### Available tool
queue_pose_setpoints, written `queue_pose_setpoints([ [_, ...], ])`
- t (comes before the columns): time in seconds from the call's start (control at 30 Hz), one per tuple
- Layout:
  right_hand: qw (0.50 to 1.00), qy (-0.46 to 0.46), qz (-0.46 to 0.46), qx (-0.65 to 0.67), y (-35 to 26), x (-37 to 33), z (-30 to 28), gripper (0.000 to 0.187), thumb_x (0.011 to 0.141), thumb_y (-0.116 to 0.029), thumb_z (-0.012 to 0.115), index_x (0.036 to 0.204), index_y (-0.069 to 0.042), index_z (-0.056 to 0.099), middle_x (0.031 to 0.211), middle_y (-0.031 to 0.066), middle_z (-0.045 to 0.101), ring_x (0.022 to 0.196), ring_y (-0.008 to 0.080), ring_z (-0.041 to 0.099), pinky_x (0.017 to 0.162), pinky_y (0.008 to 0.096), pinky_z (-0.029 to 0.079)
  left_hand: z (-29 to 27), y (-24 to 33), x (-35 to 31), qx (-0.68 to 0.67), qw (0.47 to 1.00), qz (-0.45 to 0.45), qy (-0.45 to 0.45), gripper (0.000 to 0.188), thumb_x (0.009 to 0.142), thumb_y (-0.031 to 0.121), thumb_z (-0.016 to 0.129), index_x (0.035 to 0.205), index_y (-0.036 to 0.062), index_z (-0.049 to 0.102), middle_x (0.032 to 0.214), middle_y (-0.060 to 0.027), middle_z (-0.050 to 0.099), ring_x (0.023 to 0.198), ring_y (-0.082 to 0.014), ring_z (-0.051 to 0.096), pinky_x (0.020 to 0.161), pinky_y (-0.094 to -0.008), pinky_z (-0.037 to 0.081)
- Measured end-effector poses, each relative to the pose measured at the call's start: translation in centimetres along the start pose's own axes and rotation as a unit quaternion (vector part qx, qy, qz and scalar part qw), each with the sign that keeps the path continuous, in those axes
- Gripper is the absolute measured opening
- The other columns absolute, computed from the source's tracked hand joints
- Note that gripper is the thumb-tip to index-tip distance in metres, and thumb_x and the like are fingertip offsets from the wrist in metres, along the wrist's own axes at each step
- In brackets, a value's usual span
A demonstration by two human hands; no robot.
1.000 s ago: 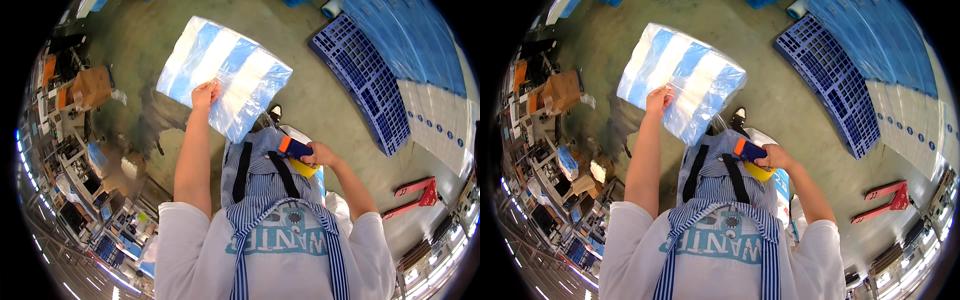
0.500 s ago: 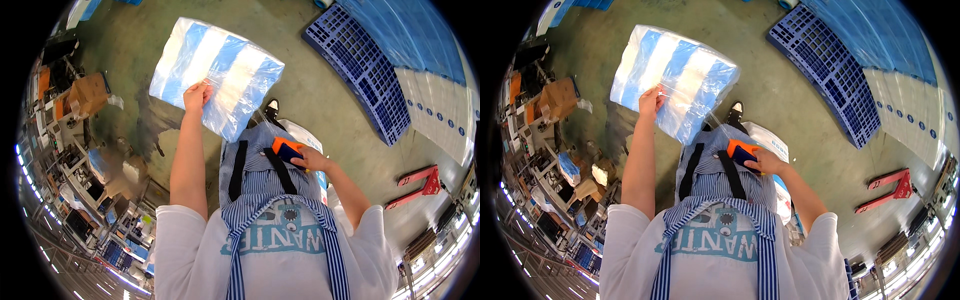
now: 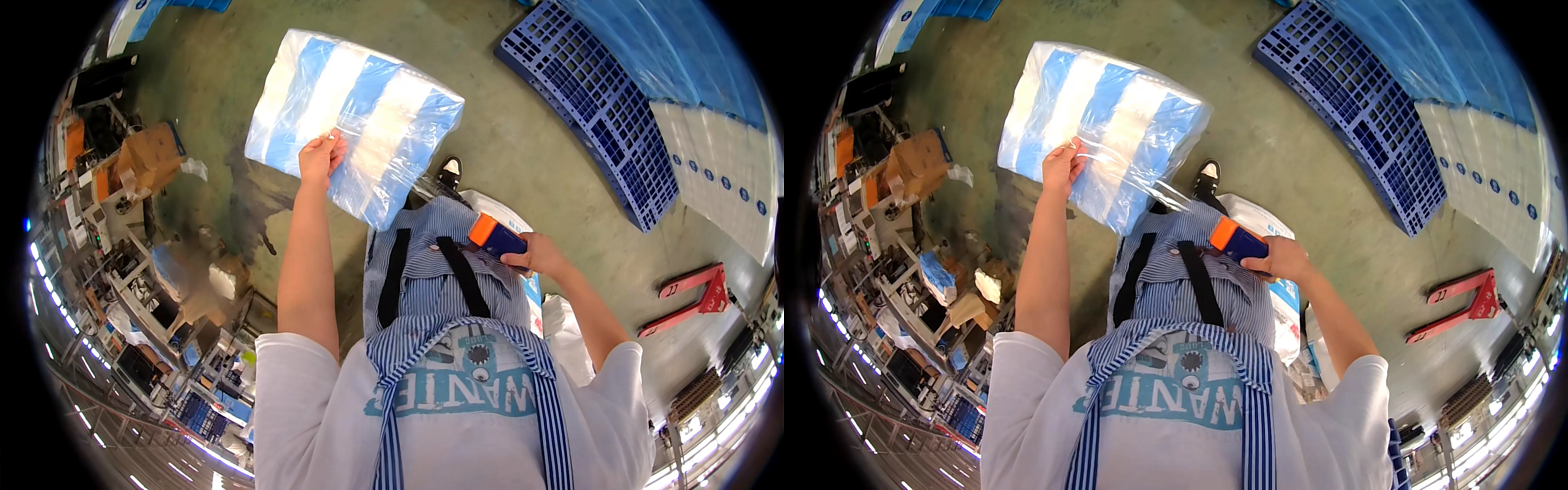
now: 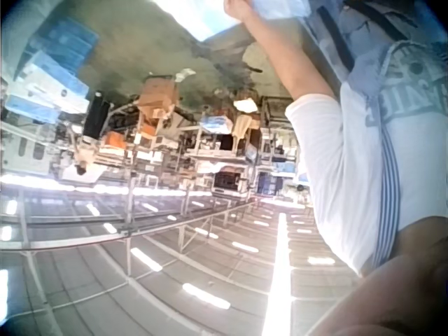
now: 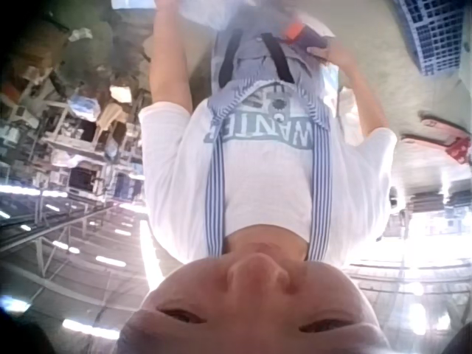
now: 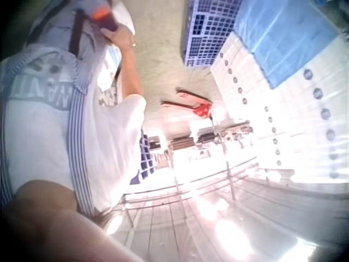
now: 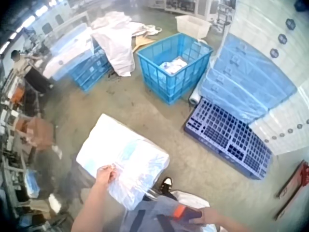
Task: The person places bundles of white items into a large clear plastic bag, seals the bag using a hand-held tape dispenser, and سپس stacks the large packaged units on top of each other on a metal workbench.
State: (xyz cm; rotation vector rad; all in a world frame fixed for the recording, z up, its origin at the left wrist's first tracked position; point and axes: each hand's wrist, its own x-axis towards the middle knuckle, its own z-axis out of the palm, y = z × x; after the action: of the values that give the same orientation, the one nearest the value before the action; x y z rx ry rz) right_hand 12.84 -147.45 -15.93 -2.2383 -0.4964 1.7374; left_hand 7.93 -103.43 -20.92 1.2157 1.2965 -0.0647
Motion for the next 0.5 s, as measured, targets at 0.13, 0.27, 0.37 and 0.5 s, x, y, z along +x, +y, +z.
queue_pose_setpoints([
  [0.13, 0.997, 0.035, 0.042, -0.047, -1.1, 0.4, -0.7, 0.073, 0.064, -0.071, 0.06, 0.09, -0.002, 0.064, 0.081, 0.0151, 0.066, 0.081, 0.0293, 0.064, 0.071, 0.039, 0.05, -1.8, -0.3, 0.1, -0.04, 0.993, 0.003, -0.108, 0.018, 0.085, 0.018, 0.063, 0.099, 0.0061, 0.063, 0.093, -0.0046, 0.065, 0.081, -0.0091, 0.06, 0.069, -0.0207, 0.048],
  [0.27, 0.995, 0.053, 0.062, -0.052, -1.9, 1.9, -0.4, 0.068, 0.065, -0.067, 0.062, 0.087, -0.002, 0.065, 0.085, 0.0148, 0.066, 0.083, 0.0285, 0.064, 0.072, 0.0397, 0.05, -3.1, -0.3, -1.8, -0.006, 0.993, 0.089, -0.081, 0.017, 0.087, 0.01, 0.057, 0.102, 0.0023, 0.06, 0.106, -0.0095, 0.062, 0.094, -0.0153, 0.059, 0.08, -0.0276, 0.048],
  [0.37, 0.994, 0.048, 0.08, -0.06, -2.1, 4.0, 0.3, 0.068, 0.066, -0.067, 0.061, 0.087, -0.003, 0.066, 0.088, 0.0139, 0.067, 0.085, 0.0282, 0.064, 0.072, 0.0393, 0.05, 0.6, -0.1, -6.1, 0.338, 0.868, 0.359, 0.064, 0.023, 0.083, 0.003, 0.054, 0.105, 0.0005, 0.058, 0.108, -0.0131, 0.06, 0.096, -0.0233, 0.058, 0.085, -0.0343, 0.046],
  [0.5, 0.994, 0.018, 0.103, -0.041, -3.6, 7.9, 1.1, 0.065, 0.066, -0.065, 0.062, 0.089, -0.005, 0.069, 0.09, 0.0119, 0.068, 0.085, 0.0266, 0.065, 0.073, 0.0366, 0.05, 9.0, -1.9, -11.7, 0.538, 0.596, 0.543, -0.247, 0.031, 0.085, 0.012, 0.046, 0.111, 0.0017, 0.057, 0.115, -0.0135, 0.058, 0.109, -0.0274, 0.053, 0.095, -0.0392, 0.04],
])
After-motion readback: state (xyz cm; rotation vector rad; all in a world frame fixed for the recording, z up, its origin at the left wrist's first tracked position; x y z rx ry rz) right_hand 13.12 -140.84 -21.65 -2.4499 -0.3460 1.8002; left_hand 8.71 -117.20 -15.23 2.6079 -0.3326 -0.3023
